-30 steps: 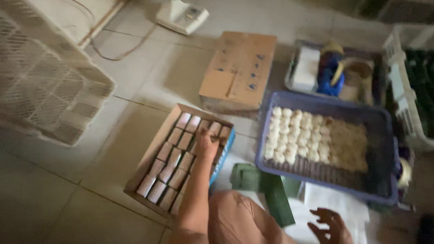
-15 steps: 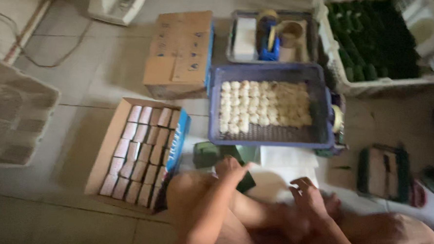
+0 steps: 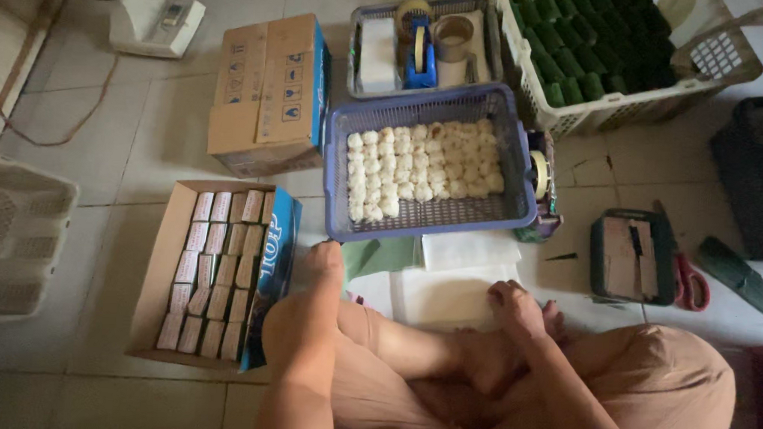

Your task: The person sits on the floor wrapping white food bundles. They place a bundle on a plastic sheet, fold the sheet around it, wrap a green leaf around the wrapped bundle, and place the finished item into a basket, with completed wrapped items packed into a cardboard box.

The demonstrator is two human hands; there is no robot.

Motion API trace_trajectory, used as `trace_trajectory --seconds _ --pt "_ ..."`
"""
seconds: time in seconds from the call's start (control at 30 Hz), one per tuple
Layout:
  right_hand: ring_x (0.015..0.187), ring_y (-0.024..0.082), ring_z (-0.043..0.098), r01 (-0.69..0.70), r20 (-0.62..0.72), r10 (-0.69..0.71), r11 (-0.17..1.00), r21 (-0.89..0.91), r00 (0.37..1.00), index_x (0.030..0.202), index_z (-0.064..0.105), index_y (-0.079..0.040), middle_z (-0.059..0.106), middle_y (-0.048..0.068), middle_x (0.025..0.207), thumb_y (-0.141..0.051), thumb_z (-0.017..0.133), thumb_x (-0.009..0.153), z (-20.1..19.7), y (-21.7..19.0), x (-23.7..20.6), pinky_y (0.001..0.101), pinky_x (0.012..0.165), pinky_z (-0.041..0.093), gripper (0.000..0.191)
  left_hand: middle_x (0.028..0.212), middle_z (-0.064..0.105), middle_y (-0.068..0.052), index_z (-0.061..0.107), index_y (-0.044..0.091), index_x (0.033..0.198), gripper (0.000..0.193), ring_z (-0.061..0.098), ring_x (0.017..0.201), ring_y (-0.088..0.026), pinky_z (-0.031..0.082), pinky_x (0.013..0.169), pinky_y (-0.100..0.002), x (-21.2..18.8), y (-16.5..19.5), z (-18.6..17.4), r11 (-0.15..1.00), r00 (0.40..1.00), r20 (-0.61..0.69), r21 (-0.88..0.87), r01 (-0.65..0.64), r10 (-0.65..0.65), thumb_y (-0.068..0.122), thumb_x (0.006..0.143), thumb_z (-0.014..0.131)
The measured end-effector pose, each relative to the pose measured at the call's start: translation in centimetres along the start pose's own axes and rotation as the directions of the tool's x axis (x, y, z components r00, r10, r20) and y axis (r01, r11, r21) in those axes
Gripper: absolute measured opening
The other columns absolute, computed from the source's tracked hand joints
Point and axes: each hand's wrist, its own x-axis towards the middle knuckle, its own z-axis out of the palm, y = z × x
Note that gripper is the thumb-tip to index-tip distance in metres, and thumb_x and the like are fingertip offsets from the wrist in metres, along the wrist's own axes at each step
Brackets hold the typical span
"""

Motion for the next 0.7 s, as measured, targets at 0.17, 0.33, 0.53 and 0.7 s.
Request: trace_trajectory --seconds 0.17,0.33,0.53,0.7 --pt "0.107 0.036 0.064 0.005 0.064 0.002 0.994 -0.111 0.998 0.108 0.069 -0.014 0.066 0.012 0.110 -0.025 0.075 0.079 -0.5 -0.3 0.3 0.0464 0.091 0.052 0.031 0.087 0.076 -0.014 0.079 0.011 0.079 0.023 0.075 0.083 -0.034 0.060 0.069 -0.050 -0.5 0.0 -0.4 0.993 0.954 -0.299 0.114 0.040 -0.004 0.011 0.083 0.057" --pt "0.114 0.035 0.061 -0.032 0.111 0.051 0.985 -0.172 0.993 0.112 0.066 -0.015 0.063 0.012 0.115 -0.026 0.079 0.076 -0.4 -0.5 0.8 0.0459 0.093 0.053 0.040 0.084 0.076 -0.014 0.078 0.012 0.075 0.022 0.074 0.083 -0.032 0.057 0.072 -0.046 -3.0 3.3 2.3 0.967 0.915 -0.315 0.119 -0.227 0.253 0.021 0.087 0.061" --pt "0.109 0.034 0.065 -0.043 0.078 0.055 0.989 -0.140 0.995 0.109 0.066 -0.015 0.066 0.009 0.113 -0.027 0.076 0.078 0.8 0.1 0.8 0.0461 0.089 0.055 0.035 0.140 0.056 -0.018 0.058 0.005 0.134 0.090 0.054 0.126 -0.037 0.038 0.106 -0.061 -7.6 10.4 8.2 0.991 0.937 0.343 -0.133 -0.024 0.069 0.065 0.074 0.087" --pt "0.101 0.036 0.067 -0.016 0.022 0.018 0.995 -0.102 1.000 0.103 0.067 -0.015 0.069 0.010 0.107 -0.026 0.068 0.087 0.6 0.5 0.8 0.0488 0.085 0.056 0.020 0.114 0.073 -0.018 0.067 0.005 0.112 0.064 0.069 0.110 -0.036 0.056 0.095 -0.044 -7.8 10.6 8.7 0.883 0.980 0.200 -0.457 0.105 -0.013 0.031 0.061 0.096"
